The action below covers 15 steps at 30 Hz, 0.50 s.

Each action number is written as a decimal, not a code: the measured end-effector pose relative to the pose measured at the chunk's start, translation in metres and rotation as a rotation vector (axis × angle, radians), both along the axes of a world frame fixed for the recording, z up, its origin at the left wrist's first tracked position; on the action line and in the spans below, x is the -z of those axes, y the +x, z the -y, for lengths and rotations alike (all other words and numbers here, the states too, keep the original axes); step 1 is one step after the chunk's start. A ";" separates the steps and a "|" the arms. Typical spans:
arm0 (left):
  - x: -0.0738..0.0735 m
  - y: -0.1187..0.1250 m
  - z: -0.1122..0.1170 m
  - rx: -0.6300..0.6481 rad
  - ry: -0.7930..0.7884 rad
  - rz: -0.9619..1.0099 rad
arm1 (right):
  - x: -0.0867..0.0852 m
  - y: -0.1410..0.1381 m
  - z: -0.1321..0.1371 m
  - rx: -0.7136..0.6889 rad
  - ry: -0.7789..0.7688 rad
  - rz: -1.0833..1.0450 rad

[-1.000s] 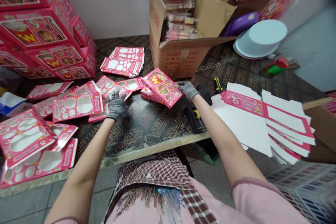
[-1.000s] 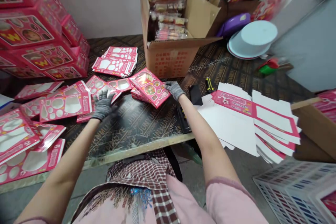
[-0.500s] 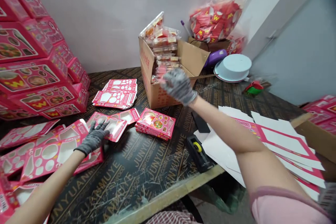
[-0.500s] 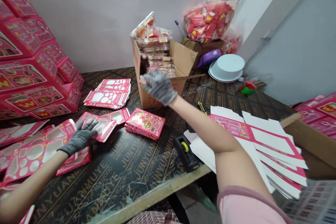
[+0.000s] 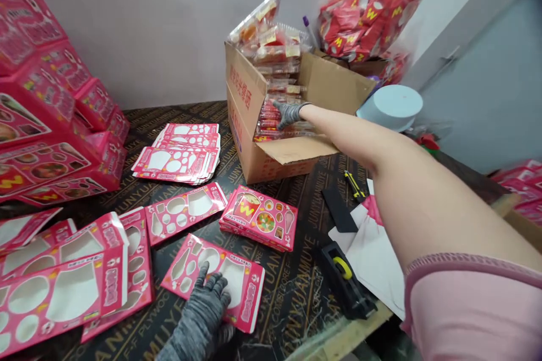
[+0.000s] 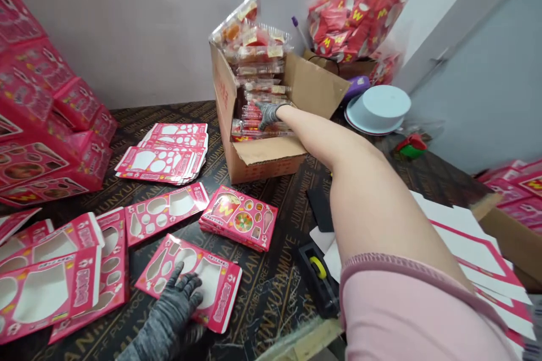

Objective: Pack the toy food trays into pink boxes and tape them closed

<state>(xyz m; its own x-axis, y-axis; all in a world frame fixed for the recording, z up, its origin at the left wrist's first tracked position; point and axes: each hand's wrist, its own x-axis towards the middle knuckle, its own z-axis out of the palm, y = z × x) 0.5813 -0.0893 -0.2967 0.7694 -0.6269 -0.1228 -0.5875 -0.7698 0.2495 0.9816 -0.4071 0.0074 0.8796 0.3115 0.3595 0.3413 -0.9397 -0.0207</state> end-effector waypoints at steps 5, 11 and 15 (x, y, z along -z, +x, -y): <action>0.000 0.016 -0.028 -0.061 -0.065 0.072 | 0.034 -0.002 0.000 0.109 0.050 0.052; -0.012 0.054 -0.019 0.021 0.134 -0.130 | 0.023 -0.019 -0.005 0.080 0.024 0.097; -0.010 0.067 -0.004 0.099 0.180 -0.143 | -0.042 -0.066 0.017 0.035 0.046 0.173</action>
<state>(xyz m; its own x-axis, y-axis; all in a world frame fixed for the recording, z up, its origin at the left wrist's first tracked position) 0.6487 -0.0849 -0.2871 0.6722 -0.6564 -0.3423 -0.6307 -0.7499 0.1995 0.9159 -0.4238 0.0495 0.8133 0.2619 0.5195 0.3108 -0.9504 -0.0074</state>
